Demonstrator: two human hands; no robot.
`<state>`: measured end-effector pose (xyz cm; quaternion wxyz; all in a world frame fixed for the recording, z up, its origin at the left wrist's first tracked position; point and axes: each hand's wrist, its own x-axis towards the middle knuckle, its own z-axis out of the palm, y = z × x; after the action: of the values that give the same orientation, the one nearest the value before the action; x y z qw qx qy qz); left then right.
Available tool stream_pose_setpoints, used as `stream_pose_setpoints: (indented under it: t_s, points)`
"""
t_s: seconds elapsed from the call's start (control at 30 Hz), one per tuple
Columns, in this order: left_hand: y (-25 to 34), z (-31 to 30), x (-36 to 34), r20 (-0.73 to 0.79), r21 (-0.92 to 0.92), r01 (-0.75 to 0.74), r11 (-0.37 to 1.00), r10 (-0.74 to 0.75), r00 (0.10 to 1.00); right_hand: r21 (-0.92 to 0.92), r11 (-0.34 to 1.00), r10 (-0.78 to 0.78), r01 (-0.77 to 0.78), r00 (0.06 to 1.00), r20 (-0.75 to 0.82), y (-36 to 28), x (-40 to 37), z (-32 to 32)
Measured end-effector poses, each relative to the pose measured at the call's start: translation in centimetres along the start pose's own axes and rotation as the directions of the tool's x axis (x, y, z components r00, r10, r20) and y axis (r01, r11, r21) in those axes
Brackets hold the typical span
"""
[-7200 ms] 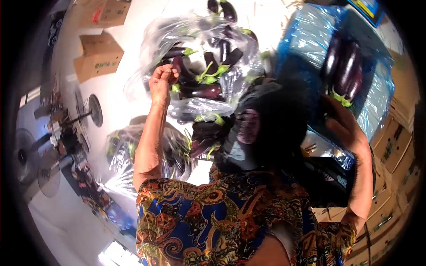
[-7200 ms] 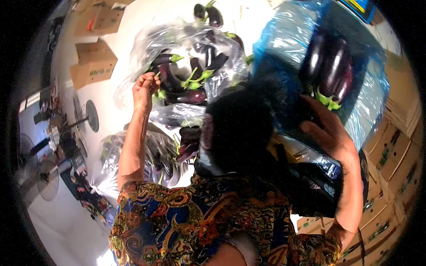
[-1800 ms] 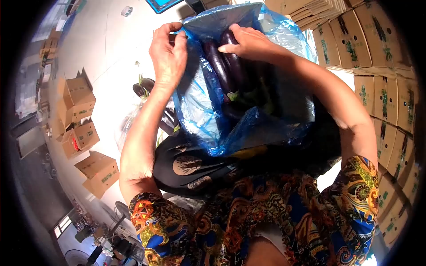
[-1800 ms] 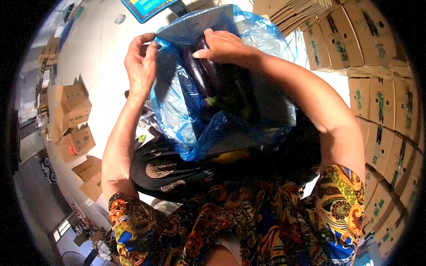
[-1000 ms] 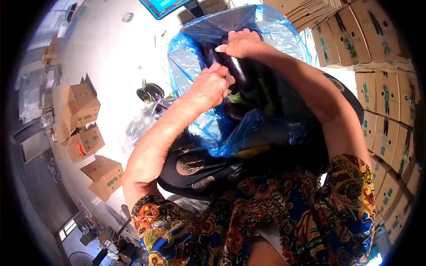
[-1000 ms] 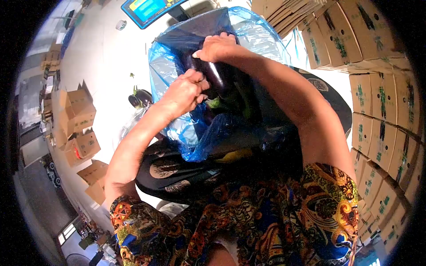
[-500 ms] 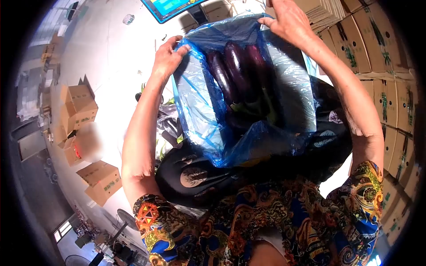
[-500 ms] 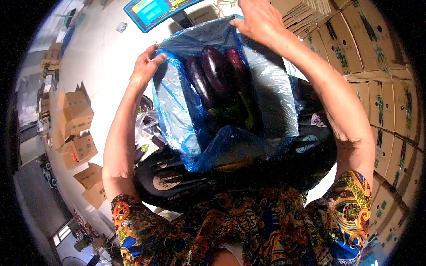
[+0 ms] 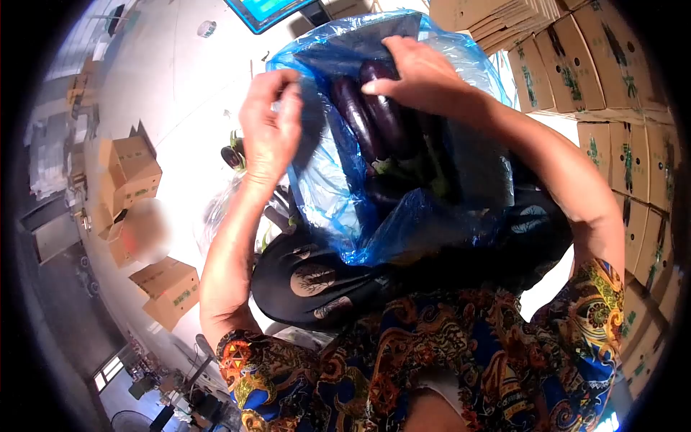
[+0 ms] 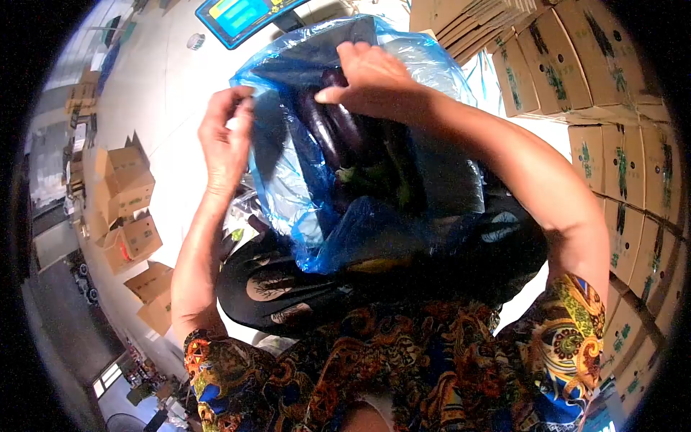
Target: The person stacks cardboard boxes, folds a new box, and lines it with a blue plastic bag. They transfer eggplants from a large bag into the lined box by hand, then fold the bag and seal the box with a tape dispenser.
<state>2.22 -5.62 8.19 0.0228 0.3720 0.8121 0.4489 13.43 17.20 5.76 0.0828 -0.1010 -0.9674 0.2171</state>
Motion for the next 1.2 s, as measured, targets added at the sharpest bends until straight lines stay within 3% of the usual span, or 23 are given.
stream_pose_setpoints:
  t_s: [0.03,0.07,0.1,0.13,0.17,0.27,0.33,0.43,0.47,0.5,0.53,0.6,0.67,0.7,0.77,0.83,0.9,0.97,1.03,1.07,1.1,1.17,1.2]
  points:
    - [1.3,0.7,-0.3,0.089,0.018,-0.038,0.999,0.036,0.995,-0.007,0.998,0.064,-0.063,0.995,0.082,-0.2,0.6,1.3]
    - [2.3,1.5,-0.4,0.174,-0.046,0.069,0.997,-0.060,0.983,0.047,0.989,0.118,-0.137,0.948,0.295,0.1,1.5,2.3]
    - [3.2,2.1,-0.5,0.263,-0.100,0.179,0.979,-0.147,0.954,0.083,0.974,0.162,-0.213,0.899,0.407,-0.2,2.1,2.5]
    - [3.0,2.8,-0.7,0.349,-0.187,0.303,0.934,-0.225,0.910,0.090,0.957,0.215,-0.275,0.883,0.416,-0.3,2.6,2.6]
    - [2.3,3.2,-0.6,0.379,-0.075,0.269,0.960,-0.222,0.899,0.096,0.937,0.265,-0.335,0.864,0.428,-0.3,2.8,2.7]
    - [1.5,3.9,-0.9,0.427,-0.162,0.404,0.900,-0.305,0.851,0.295,0.897,0.193,-0.330,0.891,0.411,0.1,2.1,1.3]
    - [2.7,4.0,-0.8,0.487,-0.283,0.476,0.833,-0.303,0.819,0.395,0.890,0.081,-0.228,0.931,0.356,-1.2,1.4,-1.2]
    - [5.3,3.9,-0.2,0.497,-0.280,0.252,0.927,-0.085,0.864,0.502,0.865,-0.116,-0.004,0.971,0.207,-3.5,1.3,-5.8]
    - [4.9,4.1,0.2,0.525,-0.421,0.362,0.832,-0.102,0.845,0.611,0.792,-0.157,-0.002,0.966,0.207,-4.8,1.7,-7.5]
    - [6.4,2.7,0.7,0.516,-0.401,0.435,0.806,-0.193,0.834,0.709,0.705,-0.197,0.000,0.960,0.196,-5.7,1.9,-9.1]
    - [7.2,1.4,1.2,0.468,-0.421,0.409,0.810,-0.193,0.863,0.887,0.450,-0.312,0.100,0.949,0.052,-5.7,1.6,-9.9]
    - [6.8,-1.0,1.2,0.357,-0.458,0.364,0.811,-0.208,0.911,0.799,0.568,0.083,-0.195,0.980,0.181,-7.1,2.6,-11.2]
    - [6.2,-3.5,0.9,0.263,-0.498,0.349,0.794,-0.245,0.933,0.732,0.676,-0.088,-0.083,0.978,0.191,-1.7,2.7,-6.3]
    - [6.3,-4.6,0.6,0.229,-0.524,0.353,0.775,-0.272,0.935,0.491,0.833,0.016,-0.256,0.898,0.440,-1.1,2.7,-5.7]
    - [5.3,-5.6,-0.2,0.211,-0.562,0.397,0.725,-0.338,0.917,0.181,0.973,0.049,-0.146,0.890,0.453,-0.7,1.3,0.6]
    - [4.8,-5.3,-1.0,0.233,-0.485,0.453,0.748,-0.388,0.892,0.193,0.980,-0.043,-0.053,0.887,0.460,-0.7,-1.2,4.5]
    - [4.3,-4.5,-1.5,0.306,-0.403,0.487,0.775,-0.388,0.870,0.215,0.977,-0.089,0.014,0.934,0.345,-1.8,-2.3,7.6]
    - [4.7,-3.3,-1.4,0.265,-0.302,0.422,0.855,-0.350,0.899,0.187,0.964,0.119,-0.188,0.936,0.331,-3.0,-2.0,9.2]
    - [5.0,-2.3,-1.0,0.282,-0.301,0.414,0.859,-0.335,0.899,0.187,0.898,0.310,-0.398,0.875,0.372,-3.5,-0.9,10.5]
    - [5.2,-2.0,-1.0,0.282,-0.271,0.408,0.872,-0.334,0.900,0.198,0.885,0.320,-0.422,0.859,0.400,-3.1,-0.8,11.0]
    - [5.2,-1.8,-0.9,0.284,-0.241,0.402,0.884,-0.332,0.900,0.278,0.917,0.171,-0.285,0.913,0.370,-2.8,-1.3,10.1]
    - [4.4,-1.6,-1.0,0.276,-0.227,0.412,0.882,-0.347,0.896,0.347,0.898,0.108,-0.272,0.899,0.425,-2.1,-1.8,8.4]
    - [4.1,-1.6,-1.1,0.273,-0.243,0.413,0.878,-0.347,0.897,0.352,0.899,0.121,-0.259,0.922,0.369,-1.9,-2.2,7.2]
